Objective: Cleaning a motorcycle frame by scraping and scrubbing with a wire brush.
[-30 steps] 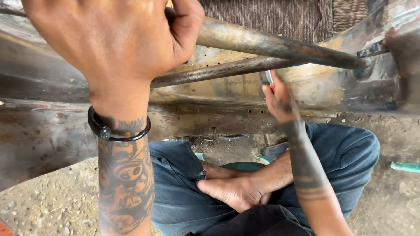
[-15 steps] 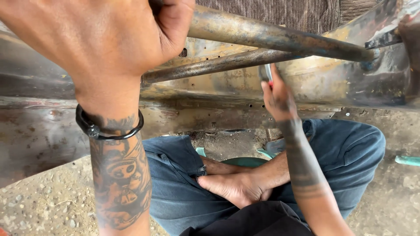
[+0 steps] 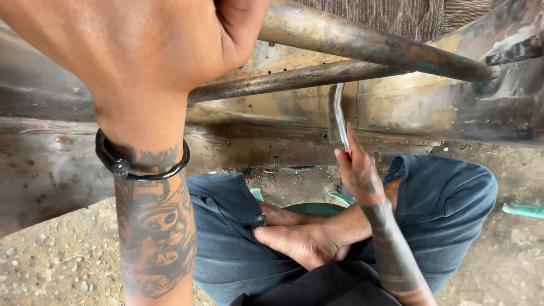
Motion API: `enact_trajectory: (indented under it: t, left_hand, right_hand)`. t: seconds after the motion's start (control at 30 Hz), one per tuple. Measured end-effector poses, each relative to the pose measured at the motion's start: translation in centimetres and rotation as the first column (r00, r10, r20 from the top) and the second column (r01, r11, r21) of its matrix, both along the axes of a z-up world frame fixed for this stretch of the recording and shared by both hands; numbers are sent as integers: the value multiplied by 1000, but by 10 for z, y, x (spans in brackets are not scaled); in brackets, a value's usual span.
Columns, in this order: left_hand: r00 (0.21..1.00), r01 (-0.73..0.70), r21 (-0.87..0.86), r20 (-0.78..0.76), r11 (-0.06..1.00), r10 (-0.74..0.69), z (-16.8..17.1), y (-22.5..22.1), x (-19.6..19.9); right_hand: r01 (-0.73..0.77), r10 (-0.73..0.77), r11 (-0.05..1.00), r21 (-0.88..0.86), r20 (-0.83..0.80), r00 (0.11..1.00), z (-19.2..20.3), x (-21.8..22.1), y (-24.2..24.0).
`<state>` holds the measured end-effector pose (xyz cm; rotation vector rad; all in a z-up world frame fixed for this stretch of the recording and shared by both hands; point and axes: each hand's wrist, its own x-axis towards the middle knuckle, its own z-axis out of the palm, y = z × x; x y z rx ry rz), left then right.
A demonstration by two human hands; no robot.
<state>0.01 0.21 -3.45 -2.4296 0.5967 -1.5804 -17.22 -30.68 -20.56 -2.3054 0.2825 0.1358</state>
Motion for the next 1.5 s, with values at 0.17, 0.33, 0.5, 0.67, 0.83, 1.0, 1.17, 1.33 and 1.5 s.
enact_trajectory:
  t: [0.17, 0.33, 0.5, 0.67, 0.83, 1.0, 1.17, 1.33, 1.5]
  left_hand:
    - [1000, 5, -16, 2, 1000, -5, -4, -4, 2]
    - [1000, -6, -11, 14, 1000, 6, -8, 3, 2]
    - [1000, -30, -18, 2, 999, 30, -72, 23, 9]
    - [997, -66, -35, -46, 997, 64, -194, 33, 0]
    - [991, -104, -49, -93, 993, 99, -238, 50, -17]
    - [990, -120, -62, -87, 991, 115, -235, 72, -23]
    - [987, -156, -82, -54, 984, 152, -208, 108, -37]
    - [968, -251, -73, -27, 965, 250, -125, 114, -39]
    - [966, -258, -84, -17, 963, 257, -53, 84, -14]
  right_hand:
    - [80, -83, 995, -52, -62, 995, 15, 26, 17]
    - [84, -72, 983, -162, 79, 994, -59, 116, -16]
    - [80, -51, 962, -263, 112, 992, -55, 121, -12]
    - [17, -23, 995, -103, -65, 998, 22, 29, 41]
    - [77, -96, 991, -109, -186, 978, 10, -1, 43]
    - [10, -21, 993, -118, -99, 995, 6, 49, 39]
    - [58, -81, 957, -283, -72, 994, -76, 138, 3]
    - [74, -75, 997, -13, -90, 993, -36, 107, 29]
    - [13, -15, 1000, -18, -117, 993, -12, 13, 20]
